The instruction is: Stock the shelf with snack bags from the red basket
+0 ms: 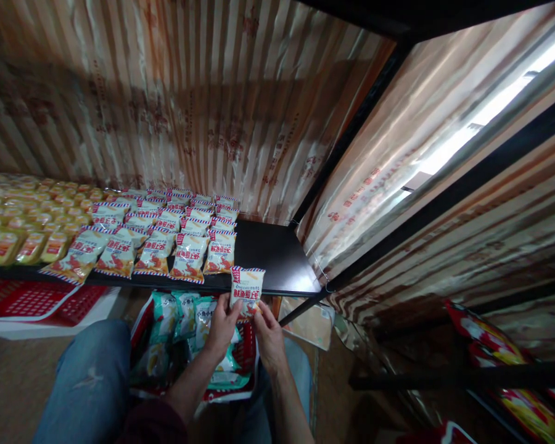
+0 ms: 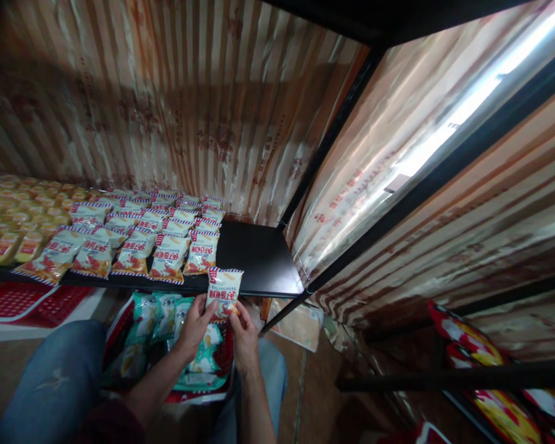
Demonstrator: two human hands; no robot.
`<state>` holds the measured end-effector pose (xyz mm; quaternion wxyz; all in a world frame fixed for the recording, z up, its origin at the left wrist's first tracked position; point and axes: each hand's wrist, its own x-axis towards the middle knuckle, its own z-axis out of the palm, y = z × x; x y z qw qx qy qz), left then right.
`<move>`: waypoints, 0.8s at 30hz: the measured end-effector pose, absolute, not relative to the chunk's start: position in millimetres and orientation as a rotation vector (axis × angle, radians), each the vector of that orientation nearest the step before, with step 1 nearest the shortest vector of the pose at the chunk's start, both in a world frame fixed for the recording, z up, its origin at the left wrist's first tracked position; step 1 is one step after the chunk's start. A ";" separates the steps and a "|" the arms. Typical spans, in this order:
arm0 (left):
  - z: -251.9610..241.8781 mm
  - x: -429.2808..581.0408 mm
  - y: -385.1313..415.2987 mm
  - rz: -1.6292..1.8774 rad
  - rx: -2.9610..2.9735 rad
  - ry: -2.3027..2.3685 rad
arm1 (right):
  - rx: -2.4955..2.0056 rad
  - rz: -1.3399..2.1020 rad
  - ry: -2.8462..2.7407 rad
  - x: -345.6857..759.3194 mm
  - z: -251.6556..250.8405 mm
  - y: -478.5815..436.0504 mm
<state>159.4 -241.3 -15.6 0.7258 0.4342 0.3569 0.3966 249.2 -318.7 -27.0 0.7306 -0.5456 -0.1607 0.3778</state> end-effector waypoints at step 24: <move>-10.6 162.4 -244.7 0.945 0.961 0.860 | -1.253 0.531 -0.227 246.6 -41.0 -315.5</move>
